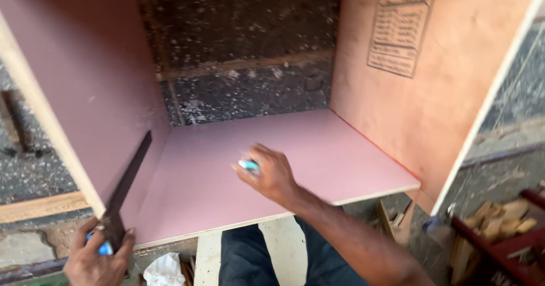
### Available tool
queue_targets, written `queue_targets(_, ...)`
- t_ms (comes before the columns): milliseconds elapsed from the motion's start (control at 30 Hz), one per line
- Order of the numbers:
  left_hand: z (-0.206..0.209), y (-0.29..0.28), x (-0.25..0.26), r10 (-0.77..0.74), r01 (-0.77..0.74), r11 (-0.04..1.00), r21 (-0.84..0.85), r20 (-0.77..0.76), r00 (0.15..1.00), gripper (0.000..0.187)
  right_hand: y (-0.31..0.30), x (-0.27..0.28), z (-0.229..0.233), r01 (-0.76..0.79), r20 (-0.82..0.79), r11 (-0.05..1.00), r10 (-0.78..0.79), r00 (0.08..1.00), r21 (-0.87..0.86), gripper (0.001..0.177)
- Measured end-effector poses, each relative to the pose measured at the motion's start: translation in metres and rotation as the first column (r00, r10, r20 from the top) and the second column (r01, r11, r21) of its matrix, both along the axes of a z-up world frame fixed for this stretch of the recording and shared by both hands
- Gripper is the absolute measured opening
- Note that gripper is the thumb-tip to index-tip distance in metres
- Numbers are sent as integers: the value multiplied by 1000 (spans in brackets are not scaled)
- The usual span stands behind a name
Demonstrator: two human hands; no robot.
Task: The person measures and marks a pink wooden cabinet using a tape measure, a square ruler, and a pencil. They measure the interior and exterior edges of the cabinet, marking lines for cuts or assembly.
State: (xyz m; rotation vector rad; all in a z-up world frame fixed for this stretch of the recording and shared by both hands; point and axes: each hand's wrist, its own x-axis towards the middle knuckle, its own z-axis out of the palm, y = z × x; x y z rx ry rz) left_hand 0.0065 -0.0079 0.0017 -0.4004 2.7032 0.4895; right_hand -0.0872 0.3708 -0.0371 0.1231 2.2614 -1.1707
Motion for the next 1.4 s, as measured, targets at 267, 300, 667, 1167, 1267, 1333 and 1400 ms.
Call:
queue_targets(267, -7, -49, -3, -744, 748, 662, -56, -176, 645, 22, 112, 38, 45, 210, 111, 968, -196, 974, -140, 31)
queue_targets(300, -7, -43, -2, -710, 715, 699, -13, -134, 691, 23, 121, 42, 49, 217, 86, 961, -205, 975, -173, 30)
queue_targets(667, 2, 59, -33, -431, 36, 858, 512, 681, 592, 35, 134, 50, 134, -69, -291, 983, 17, 957, -173, 68)
queue_targets(1167, 36, 201, -48, -318, -68, 562, 824, 291, 903, 33, 201, 218, 128, 409, -447, 886, -281, 849, 220, 34)
queue_targets(1267, 37, 259, -45, -175, -126, 801, 586, 430, 886, 41, 239, 269, 113, 321, -395, 874, -167, 903, 365, 35)
queue_targets(1333, 32, 289, -32, -236, -24, 827, 562, 386, 892, 36, 260, 303, 102, 237, -338, 877, -93, 937, 418, 29)
queue_targets(1400, 18, 312, -27, -276, 49, 825, 563, 325, 905, 33, 278, 328, 86, 119, -167, 890, -48, 985, 440, 23)
